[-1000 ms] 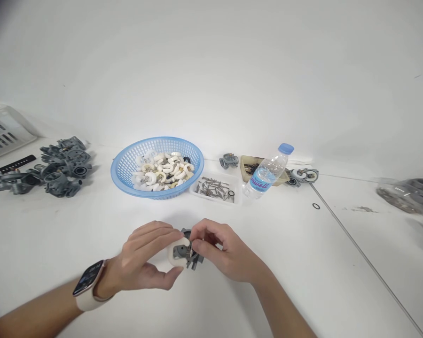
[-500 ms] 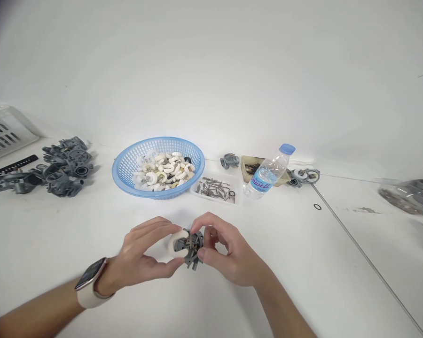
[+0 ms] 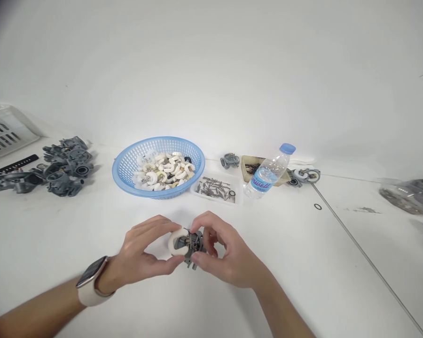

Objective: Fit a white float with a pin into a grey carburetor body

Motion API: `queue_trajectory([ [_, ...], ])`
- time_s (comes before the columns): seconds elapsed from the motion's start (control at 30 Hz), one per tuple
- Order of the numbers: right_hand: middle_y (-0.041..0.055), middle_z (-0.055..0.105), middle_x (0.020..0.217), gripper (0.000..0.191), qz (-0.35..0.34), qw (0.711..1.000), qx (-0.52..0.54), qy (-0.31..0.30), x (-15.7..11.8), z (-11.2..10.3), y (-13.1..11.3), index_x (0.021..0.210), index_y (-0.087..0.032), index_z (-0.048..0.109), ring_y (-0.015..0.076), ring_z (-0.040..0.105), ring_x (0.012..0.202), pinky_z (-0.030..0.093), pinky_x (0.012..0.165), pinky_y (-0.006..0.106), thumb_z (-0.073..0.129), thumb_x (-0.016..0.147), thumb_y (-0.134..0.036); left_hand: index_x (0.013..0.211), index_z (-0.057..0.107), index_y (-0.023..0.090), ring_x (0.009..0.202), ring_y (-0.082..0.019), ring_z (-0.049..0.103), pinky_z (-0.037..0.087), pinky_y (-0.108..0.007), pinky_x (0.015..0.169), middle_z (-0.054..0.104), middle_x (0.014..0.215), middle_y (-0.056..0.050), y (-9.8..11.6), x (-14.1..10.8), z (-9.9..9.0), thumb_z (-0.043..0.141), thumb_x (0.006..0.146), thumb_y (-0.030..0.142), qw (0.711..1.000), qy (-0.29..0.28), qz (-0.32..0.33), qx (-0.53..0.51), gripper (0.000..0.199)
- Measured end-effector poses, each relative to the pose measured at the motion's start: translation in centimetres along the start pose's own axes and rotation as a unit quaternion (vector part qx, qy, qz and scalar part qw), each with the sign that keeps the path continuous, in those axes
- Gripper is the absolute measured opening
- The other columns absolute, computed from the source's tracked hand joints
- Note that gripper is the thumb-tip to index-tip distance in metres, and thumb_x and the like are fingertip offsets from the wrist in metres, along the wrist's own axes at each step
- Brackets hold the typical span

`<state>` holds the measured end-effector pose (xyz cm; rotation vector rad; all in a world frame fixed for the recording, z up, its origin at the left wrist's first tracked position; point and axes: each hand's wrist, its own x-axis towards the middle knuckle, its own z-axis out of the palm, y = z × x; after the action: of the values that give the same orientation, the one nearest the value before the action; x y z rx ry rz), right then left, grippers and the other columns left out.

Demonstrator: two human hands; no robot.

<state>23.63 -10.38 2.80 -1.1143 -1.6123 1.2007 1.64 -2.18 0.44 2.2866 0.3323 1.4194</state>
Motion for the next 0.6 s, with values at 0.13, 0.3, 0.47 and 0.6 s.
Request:
queue_trajectory([
  [0.13, 0.0001, 0.056, 0.091, 0.029, 0.008, 1.000, -0.008, 0.003, 0.11, 0.13, 0.08, 0.118, -0.028, 0.059, 0.0140, 0.046, 0.068, 0.041, 0.069, 0.032, 0.070, 0.092, -0.020, 0.114, 0.065, 0.015, 0.069, -0.019, 0.067, 0.056, -0.032, 0.064, 0.074, 0.084, -0.007, -0.05, -0.05, 0.02, 0.082, 0.082, 0.026, 1.000, -0.004, 0.000, -0.005, 0.037],
  [0.3, -0.0007, 0.055, 0.086, 0.029, 0.010, 1.000, -0.016, 0.007, 0.23, 0.16, 0.03, 0.118, -0.028, 0.059, 0.0143, 0.045, 0.067, 0.041, 0.068, 0.032, 0.069, 0.092, -0.018, 0.113, 0.066, 0.016, 0.069, -0.019, 0.068, 0.057, -0.032, 0.064, 0.074, 0.084, -0.007, 0.09, -0.02, -0.01, 0.081, 0.083, 0.026, 1.000, -0.016, -0.009, -0.005, 0.035],
  [0.47, 0.0001, 0.055, 0.087, 0.026, 0.012, 1.000, -0.025, 0.010, 0.19, 0.17, -0.08, 0.116, -0.027, 0.059, 0.0145, 0.046, 0.066, 0.042, 0.067, 0.033, 0.068, 0.093, -0.020, 0.112, 0.066, 0.016, 0.069, -0.019, 0.067, 0.057, -0.032, 0.064, 0.074, 0.083, -0.007, 0.16, -0.16, 0.05, 0.082, 0.082, 0.027, 1.000, -0.015, -0.007, -0.002, 0.036],
  [0.6, -0.0007, 0.054, 0.086, 0.029, 0.010, 1.000, -0.022, 0.007, 0.17, 0.21, -0.07, 0.116, -0.027, 0.059, 0.0145, 0.045, 0.067, 0.042, 0.069, 0.033, 0.069, 0.090, -0.017, 0.112, 0.066, 0.015, 0.068, -0.019, 0.067, 0.057, -0.032, 0.063, 0.074, 0.083, -0.007, 0.11, -0.13, 0.08, 0.082, 0.082, 0.026, 1.000, -0.013, -0.005, -0.003, 0.036],
])
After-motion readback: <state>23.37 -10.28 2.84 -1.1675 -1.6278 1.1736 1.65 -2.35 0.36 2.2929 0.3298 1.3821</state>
